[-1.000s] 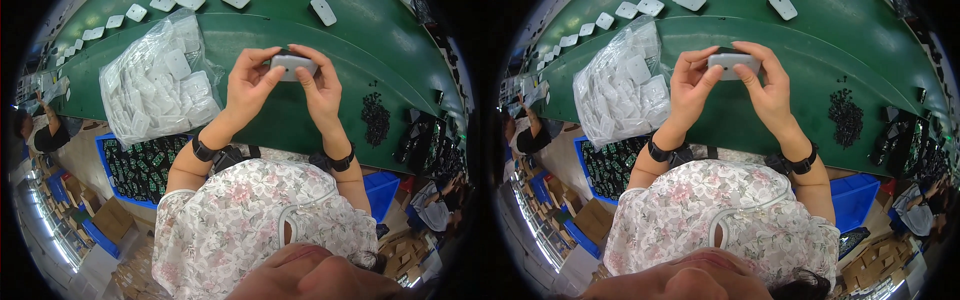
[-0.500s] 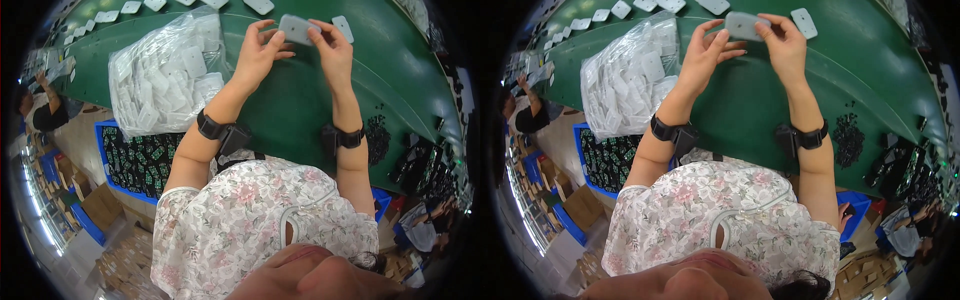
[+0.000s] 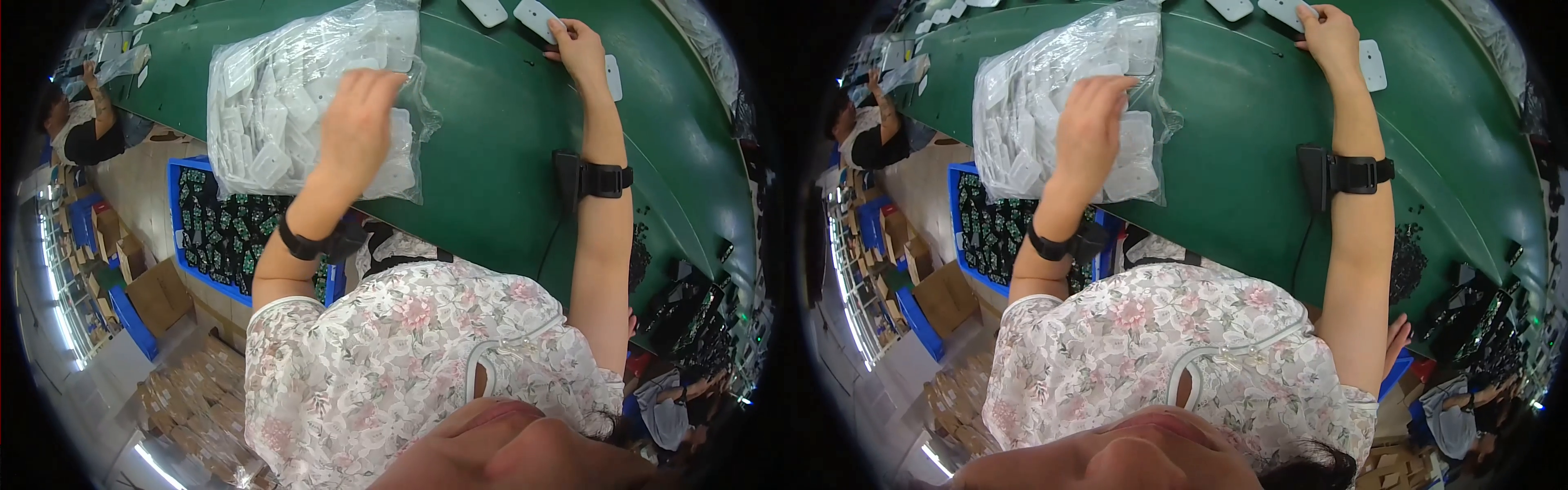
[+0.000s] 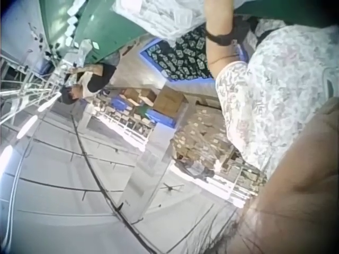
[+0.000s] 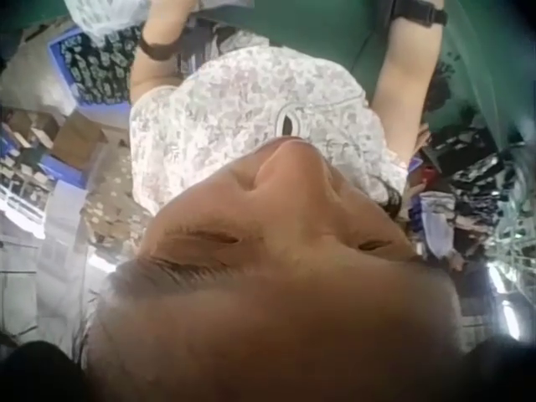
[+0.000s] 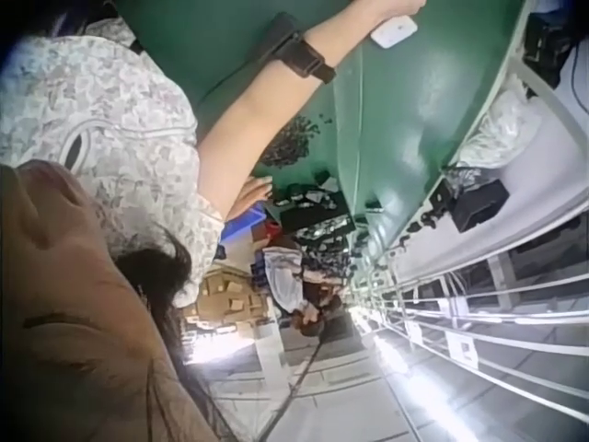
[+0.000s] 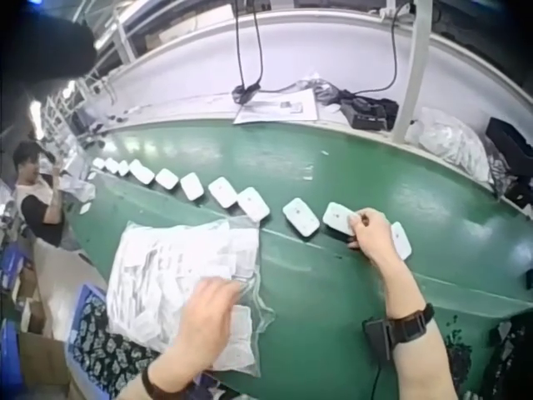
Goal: The person is picking up small black electronic components and placing them into white plastic enclosures on a factory assembly line.
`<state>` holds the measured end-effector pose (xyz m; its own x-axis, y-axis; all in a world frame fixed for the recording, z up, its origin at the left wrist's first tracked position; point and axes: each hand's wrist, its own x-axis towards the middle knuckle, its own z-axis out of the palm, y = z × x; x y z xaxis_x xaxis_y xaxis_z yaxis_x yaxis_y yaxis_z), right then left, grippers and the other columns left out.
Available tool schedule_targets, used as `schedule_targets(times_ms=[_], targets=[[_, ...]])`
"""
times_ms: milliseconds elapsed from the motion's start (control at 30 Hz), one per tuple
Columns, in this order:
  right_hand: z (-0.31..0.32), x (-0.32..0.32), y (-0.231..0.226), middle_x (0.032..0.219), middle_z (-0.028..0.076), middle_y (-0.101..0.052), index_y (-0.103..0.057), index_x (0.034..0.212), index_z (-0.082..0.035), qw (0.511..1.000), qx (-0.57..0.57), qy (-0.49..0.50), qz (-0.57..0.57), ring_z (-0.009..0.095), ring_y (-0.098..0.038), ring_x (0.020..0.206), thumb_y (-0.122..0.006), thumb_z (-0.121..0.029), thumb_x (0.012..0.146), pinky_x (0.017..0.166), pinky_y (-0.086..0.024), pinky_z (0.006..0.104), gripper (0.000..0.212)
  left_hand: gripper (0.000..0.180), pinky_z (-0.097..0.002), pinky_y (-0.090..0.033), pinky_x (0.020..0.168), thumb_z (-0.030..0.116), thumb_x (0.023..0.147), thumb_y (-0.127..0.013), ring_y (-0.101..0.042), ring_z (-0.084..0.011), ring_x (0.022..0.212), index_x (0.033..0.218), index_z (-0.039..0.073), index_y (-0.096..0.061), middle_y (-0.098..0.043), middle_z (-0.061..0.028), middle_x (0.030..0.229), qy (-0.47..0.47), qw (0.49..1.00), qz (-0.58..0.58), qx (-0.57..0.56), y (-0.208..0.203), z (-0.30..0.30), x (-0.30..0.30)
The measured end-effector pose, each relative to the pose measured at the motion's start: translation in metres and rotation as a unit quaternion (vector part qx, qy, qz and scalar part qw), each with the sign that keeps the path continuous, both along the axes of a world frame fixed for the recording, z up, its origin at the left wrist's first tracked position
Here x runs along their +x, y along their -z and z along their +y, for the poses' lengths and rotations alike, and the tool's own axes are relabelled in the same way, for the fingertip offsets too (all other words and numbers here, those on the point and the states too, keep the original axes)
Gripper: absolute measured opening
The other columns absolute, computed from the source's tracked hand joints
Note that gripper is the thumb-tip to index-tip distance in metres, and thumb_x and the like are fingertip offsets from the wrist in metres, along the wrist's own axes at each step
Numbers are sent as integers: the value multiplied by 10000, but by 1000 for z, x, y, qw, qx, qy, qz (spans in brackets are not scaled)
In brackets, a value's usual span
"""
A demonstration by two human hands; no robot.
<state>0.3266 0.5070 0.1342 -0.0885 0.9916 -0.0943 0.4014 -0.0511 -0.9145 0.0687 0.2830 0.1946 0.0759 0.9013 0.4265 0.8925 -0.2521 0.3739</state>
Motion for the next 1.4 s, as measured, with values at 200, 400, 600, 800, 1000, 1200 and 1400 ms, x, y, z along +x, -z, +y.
schedule_targets(times_ms=[200, 400, 600, 800, 1000, 1200, 1400], targets=[[-7, -2, -20, 945, 145, -603, -594, 1061, 43, 990, 122, -8, -71, 228, -604, 833, -617, -236, 877, 723, -543, 319, 335, 321, -372, -424, 911, 44, 781, -525, -524, -253, 1115, 1089, 91, -601, -616, -67, 1124, -8, 965, 261, -28, -6, 17, -27], [-41, -11, -51, 946, 195, -578, -582, 1024, 32, 953, 255, -3, -165, 328, -579, 881, -598, -209, 861, 747, -504, 386, 291, 363, -378, -388, 962, 65, 788, -527, -504, -241, 1174, 1139, 123, -604, -603, -42, 1198, 40, 936, 344, -67, -10, 23, -38], [-122, 38, -81, 885, 216, -577, -567, 1024, 10, 904, 355, 39, -234, 380, -587, 842, -571, -164, 847, 712, -492, 435, 248, 241, -392, -398, 945, 87, 809, -573, -553, -256, 1100, 1031, 108, -665, -644, -35, 1113, 74, 956, 279, -51, -5, 25, -37], [-225, 142, -59, 893, 75, -590, -628, 1000, -63, 869, 210, 187, -408, 271, -606, 748, -685, -158, 782, 661, -493, 345, 245, 197, -341, -498, 816, -2, 851, -591, -622, -240, 962, 1038, 37, -642, -648, -98, 1075, 80, 995, 29, -48, -19, 10, -5], [-260, 180, -21, 846, 81, -555, -583, 892, -57, 845, 153, 233, -457, 286, -570, 865, -662, -86, 775, 718, -482, 373, 144, 198, -237, -537, 612, 20, 939, -495, -639, -145, 744, 1111, -29, -580, -617, -103, 979, 155, 894, -342, -243, -2, 11, 58], [-254, 177, -7, 808, 56, -553, -554, 829, -64, 837, 195, 244, -448, 263, -566, 794, -656, -87, 773, 679, -475, 369, 119, 215, -225, -516, 574, 32, 945, -492, -623, -141, 657, 1136, -16, -577, -620, -117, 924, 192, 797, -448, -357, 27, 9, 118], [-253, 177, -4, 806, 62, -565, -541, 833, -50, 855, 239, 249, -388, 262, -570, 788, -632, -65, 780, 677, -470, 362, 107, 249, -201, -468, 520, 28, 942, -498, -596, -110, 608, 1178, 1, -574, -601, -76, 833, 221, 794, -445, -350, 36, 3, 141]])
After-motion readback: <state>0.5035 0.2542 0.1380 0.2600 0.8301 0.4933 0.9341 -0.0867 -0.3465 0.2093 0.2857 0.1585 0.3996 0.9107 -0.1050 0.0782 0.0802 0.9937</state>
